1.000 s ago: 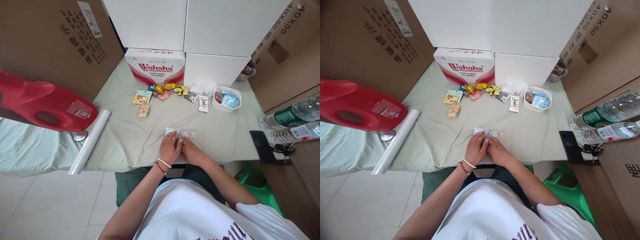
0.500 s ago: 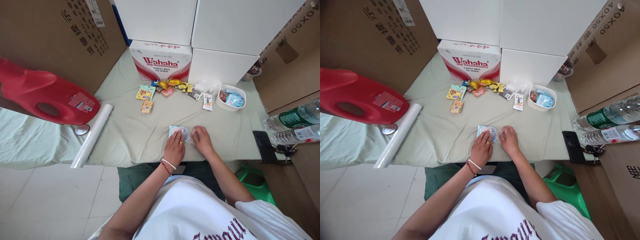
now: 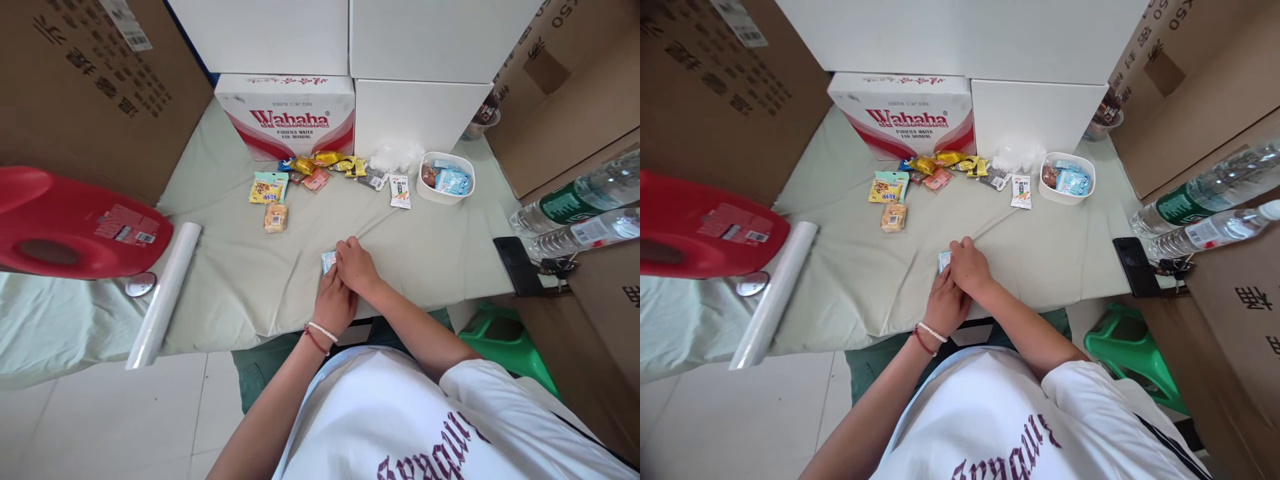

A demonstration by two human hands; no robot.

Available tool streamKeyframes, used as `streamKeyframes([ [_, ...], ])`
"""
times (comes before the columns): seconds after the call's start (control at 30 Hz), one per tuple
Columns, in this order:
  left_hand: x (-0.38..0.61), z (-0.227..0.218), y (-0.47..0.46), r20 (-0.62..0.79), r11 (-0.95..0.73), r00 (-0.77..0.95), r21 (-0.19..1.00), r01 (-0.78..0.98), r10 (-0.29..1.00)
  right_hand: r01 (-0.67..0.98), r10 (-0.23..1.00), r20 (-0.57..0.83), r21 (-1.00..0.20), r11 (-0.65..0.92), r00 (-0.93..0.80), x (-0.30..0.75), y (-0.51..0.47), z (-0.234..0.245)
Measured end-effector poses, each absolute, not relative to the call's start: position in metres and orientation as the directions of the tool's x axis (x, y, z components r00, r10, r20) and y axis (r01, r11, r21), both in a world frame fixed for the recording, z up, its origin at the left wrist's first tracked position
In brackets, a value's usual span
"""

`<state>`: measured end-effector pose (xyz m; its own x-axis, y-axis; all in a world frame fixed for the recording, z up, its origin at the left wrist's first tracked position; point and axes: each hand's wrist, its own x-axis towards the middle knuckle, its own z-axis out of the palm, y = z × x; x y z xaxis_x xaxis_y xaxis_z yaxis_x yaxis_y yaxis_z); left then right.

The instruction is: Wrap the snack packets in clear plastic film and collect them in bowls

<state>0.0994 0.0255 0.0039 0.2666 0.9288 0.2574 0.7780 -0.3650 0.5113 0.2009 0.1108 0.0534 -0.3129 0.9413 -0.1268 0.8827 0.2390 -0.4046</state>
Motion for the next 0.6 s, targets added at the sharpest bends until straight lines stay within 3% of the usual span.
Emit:
streamKeyframes([
  [0.07, 0.084, 0.002, 0.020, 0.326, -0.456, 0.321, 0.570, 0.684, 0.889, 0.872, 0.941, -0.081, -0.408, 0.269, -0.328, 0.201, 0.106, 0.049],
  [0.13, 0.068, 0.002, 0.011, 0.396, -0.471, 0.272, 0.601, 0.646, 0.877, 0.860, 0.933, -0.008, -0.390, 0.329, -0.360, 0.200, 0.099, 0.044],
  [0.23, 0.046, 0.005, 0.000, 0.459, -0.389, 0.090, 0.614, 0.687, 0.884, 0.846, 0.905, 0.076, -0.330, 0.419, -0.419, 0.197, 0.091, 0.038],
  [0.4, 0.018, 0.010, 0.006, 0.504, -0.187, -0.167, 0.578, 0.794, 0.847, 0.864, 0.910, 0.059, -0.295, 0.408, -0.410, 0.189, 0.088, 0.042],
  [0.5, 0.010, 0.005, 0.014, 0.510, -0.168, -0.153, 0.528, 0.833, 0.847, 0.870, 0.912, 0.042, -0.286, 0.403, -0.408, 0.193, 0.082, 0.052],
  [0.6, 0.010, -0.005, 0.016, 0.519, -0.205, -0.079, 0.468, 0.860, 0.851, 0.841, 0.913, 0.085, -0.363, 0.402, -0.400, 0.220, 0.082, 0.059],
])
